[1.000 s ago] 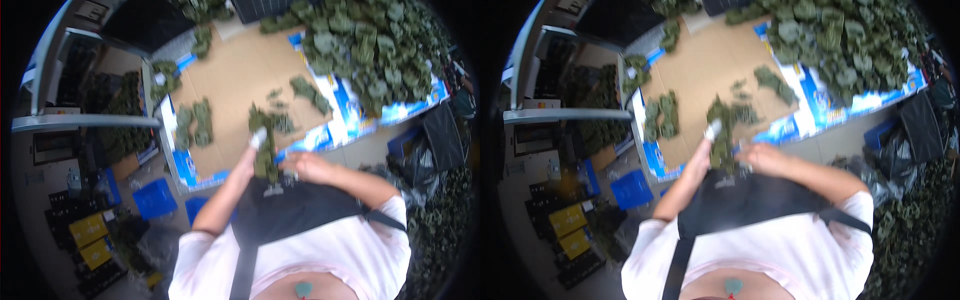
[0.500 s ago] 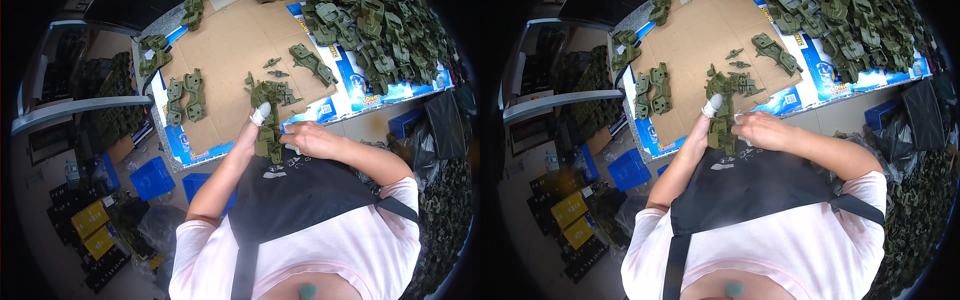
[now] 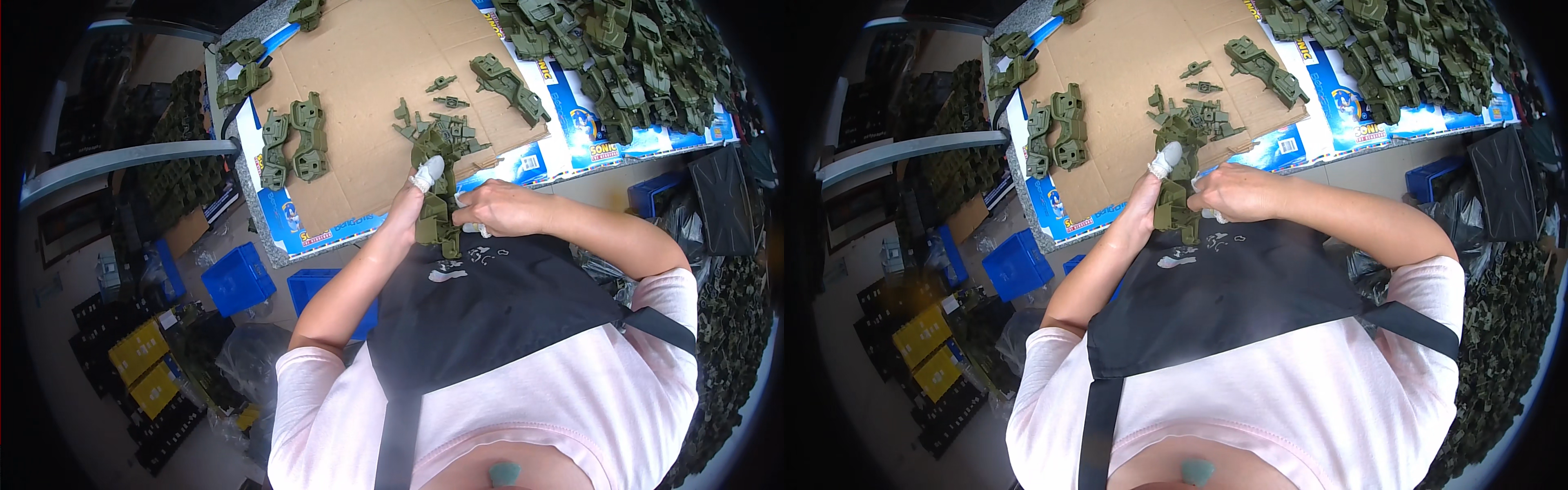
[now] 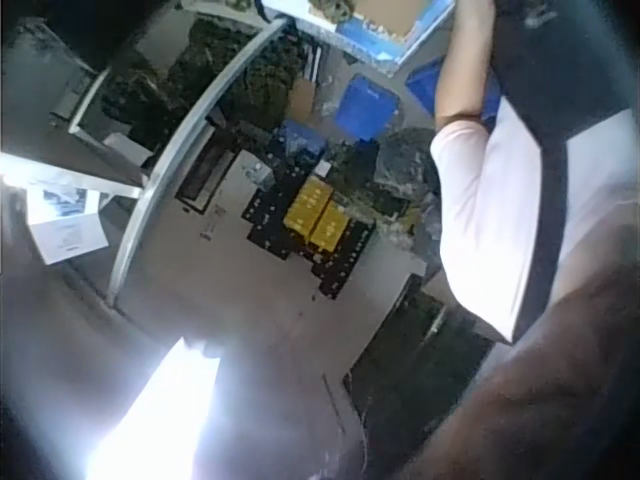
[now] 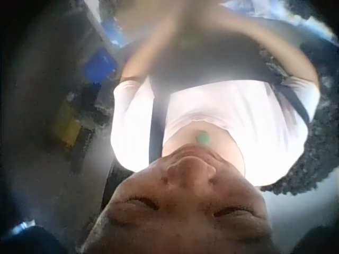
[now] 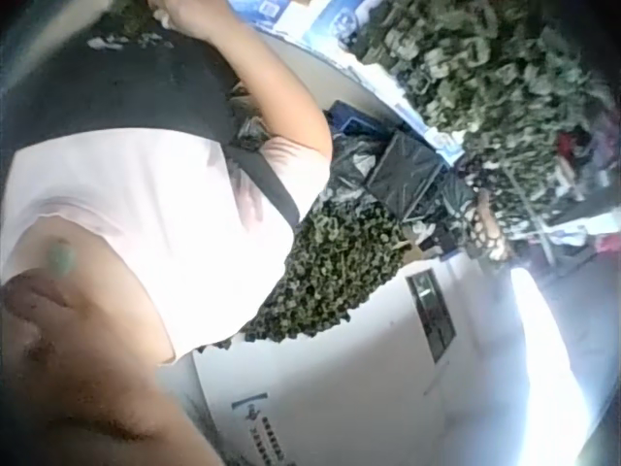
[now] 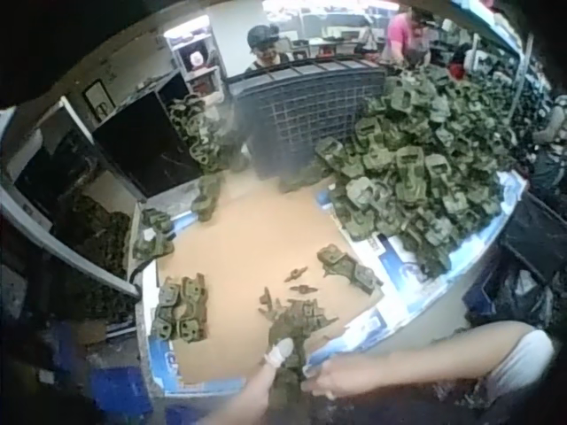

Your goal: The person assembles green tactical pouches by hand, inserting small plastic clips into the pouches and placing the finished units into a blue bin. The person works at a table covered with cardboard and piles of gear components.

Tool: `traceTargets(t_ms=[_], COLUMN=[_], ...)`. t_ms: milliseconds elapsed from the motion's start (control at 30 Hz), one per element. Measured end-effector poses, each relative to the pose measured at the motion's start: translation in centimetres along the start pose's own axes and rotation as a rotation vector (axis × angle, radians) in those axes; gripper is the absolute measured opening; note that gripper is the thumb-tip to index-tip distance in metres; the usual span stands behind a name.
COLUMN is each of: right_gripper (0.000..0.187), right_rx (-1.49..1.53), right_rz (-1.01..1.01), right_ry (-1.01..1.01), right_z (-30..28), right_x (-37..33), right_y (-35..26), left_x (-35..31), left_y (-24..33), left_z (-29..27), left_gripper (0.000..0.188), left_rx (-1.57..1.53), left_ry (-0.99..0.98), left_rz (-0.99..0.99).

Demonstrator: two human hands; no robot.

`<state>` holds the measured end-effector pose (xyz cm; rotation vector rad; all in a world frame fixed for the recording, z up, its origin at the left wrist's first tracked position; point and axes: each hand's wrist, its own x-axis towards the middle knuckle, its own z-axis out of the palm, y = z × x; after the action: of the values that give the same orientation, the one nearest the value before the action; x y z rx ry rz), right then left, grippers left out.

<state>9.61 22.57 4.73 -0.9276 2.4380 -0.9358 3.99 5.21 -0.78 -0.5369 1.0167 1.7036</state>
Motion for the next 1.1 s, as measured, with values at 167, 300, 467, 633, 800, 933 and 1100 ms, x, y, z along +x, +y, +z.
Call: traceTargets(t_ms=[167, 300, 467, 633, 800, 933, 1100], right_gripper=[0.020, 0.024, 0.029, 0.054, 0.065, 0.057, 0.054], right_rx=[-0.007, 0.046, 0.007, 0.609, -0.170, 0.772, 0.994], right_rz=[-0.052, -0.087, -0.042, 0.177, 0.870, 0.628, 0.348], right_ry=[-0.067, 0.016, -0.017, 0.195, 0.553, 0.863, 0.874], right_z=[-0.6, 1.0, 1.5, -3.5, 2.8, 3.3, 4.7], right_x=[0.2, -0.1, -0.3, -1.8, -6.8, -3.5, 2.7], right_y=[-0.2, 1.0, 0.4, 7.2, 18.2, 12.3, 5.2], left_x=[0.3, 0.0, -0.3, 1.3, 0.0, 0.4, 0.2], left_y=[-0.4, -0.1, -0.9, 2.6, 6.6, 6.4, 5.8], left_z=[0.0, 0.3, 0.9, -1.4, -2.3, -3.9, -0.2], left_gripper=[0.041, 0.039, 0.041, 0.046, 0.054, 0.051, 0.070], left_rx=[-0.027, -0.032, 0.059, -0.044, 0.152, 0.102, 0.175], left_ry=[0.027, -0.022, 0.099, -0.180, -0.148, -0.063, 0.011], left_rz=[0.008, -0.018, 0.111, 0.092, 0.479, 0.677, 0.823])
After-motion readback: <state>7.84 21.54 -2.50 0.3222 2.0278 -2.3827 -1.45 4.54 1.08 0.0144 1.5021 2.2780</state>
